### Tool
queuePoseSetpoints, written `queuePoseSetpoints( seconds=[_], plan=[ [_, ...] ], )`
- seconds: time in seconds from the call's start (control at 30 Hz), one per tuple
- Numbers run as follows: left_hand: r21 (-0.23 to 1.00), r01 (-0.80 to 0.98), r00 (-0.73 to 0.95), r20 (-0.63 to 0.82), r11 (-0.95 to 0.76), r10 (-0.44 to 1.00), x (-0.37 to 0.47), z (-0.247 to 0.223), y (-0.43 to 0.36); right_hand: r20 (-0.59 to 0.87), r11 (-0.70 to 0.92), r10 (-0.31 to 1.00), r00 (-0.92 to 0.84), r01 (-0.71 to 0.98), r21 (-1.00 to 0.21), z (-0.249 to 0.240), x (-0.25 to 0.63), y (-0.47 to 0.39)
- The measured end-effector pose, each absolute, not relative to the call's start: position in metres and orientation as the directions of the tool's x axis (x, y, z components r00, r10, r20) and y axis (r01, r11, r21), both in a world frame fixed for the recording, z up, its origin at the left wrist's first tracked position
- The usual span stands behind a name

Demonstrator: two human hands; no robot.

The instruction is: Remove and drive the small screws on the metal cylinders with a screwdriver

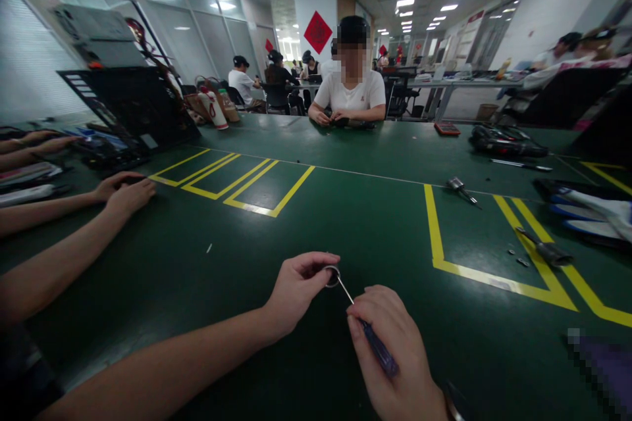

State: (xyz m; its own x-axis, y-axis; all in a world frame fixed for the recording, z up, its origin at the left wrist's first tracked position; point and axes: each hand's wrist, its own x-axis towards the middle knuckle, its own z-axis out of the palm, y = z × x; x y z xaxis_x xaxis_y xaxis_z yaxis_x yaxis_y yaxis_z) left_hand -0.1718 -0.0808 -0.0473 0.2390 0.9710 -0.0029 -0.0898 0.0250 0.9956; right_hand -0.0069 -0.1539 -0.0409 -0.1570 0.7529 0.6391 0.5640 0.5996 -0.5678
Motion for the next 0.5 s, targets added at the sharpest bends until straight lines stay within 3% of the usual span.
queuePoseSetpoints(
  seconds=[0.23, 0.5],
  plan=[
    [0.996, -0.077, 0.216, -0.031, 0.048, 0.976, -0.1705, -0.0435, -0.0822, 0.682, 0.657, 0.688, -0.248, 0.613, -0.439, -0.0376, -0.0076, -0.1547],
    [0.996, -0.086, 0.248, -0.012, 0.035, 0.969, -0.1714, -0.0454, -0.0817, 0.672, 0.654, 0.692, -0.265, 0.624, -0.428, -0.0416, -0.0077, -0.1545]
  ],
)
